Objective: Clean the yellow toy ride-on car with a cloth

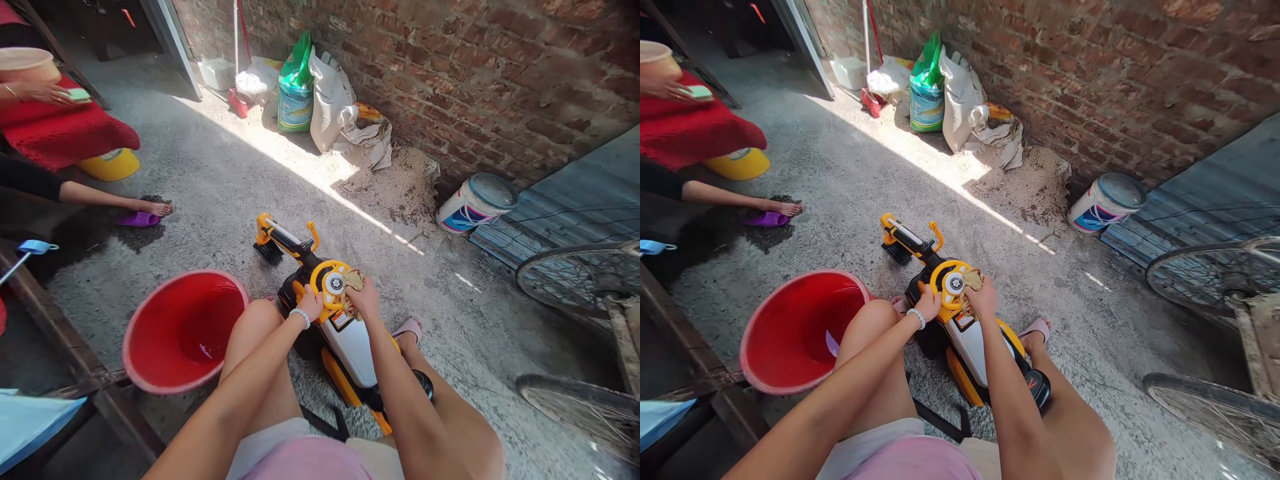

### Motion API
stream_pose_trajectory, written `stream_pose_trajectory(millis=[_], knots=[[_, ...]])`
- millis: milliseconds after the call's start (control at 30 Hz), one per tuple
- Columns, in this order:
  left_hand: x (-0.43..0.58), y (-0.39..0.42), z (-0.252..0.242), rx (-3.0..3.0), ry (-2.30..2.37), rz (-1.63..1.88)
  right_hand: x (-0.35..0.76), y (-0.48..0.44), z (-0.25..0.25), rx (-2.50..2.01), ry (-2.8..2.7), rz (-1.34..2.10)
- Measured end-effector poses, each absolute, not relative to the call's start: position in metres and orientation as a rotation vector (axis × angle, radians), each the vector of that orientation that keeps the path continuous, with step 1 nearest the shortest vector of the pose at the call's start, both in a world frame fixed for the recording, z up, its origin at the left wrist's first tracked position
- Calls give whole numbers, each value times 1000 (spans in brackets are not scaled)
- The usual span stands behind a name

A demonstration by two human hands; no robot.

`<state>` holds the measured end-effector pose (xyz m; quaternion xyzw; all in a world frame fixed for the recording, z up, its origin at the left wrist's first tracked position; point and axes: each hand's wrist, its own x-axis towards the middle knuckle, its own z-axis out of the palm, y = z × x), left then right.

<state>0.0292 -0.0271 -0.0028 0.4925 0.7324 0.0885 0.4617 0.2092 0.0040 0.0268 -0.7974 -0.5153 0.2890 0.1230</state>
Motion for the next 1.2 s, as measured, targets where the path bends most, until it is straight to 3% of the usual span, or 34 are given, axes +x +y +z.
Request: stream_pose_trajectory(millis=[267, 433, 833, 1200], knots=[[29, -27, -2, 1199, 1819, 242, 213, 7, 17, -2304, -1590, 733], [29, -26, -4, 1217, 1802, 235, 220, -17, 9, -2237, -1540, 862], [30, -27, -4, 1186, 1788, 312, 192, -9, 24, -2318, -1464, 827], [29, -25, -12, 1203, 1792, 289, 200, 29, 52, -2334, -2091, 447]])
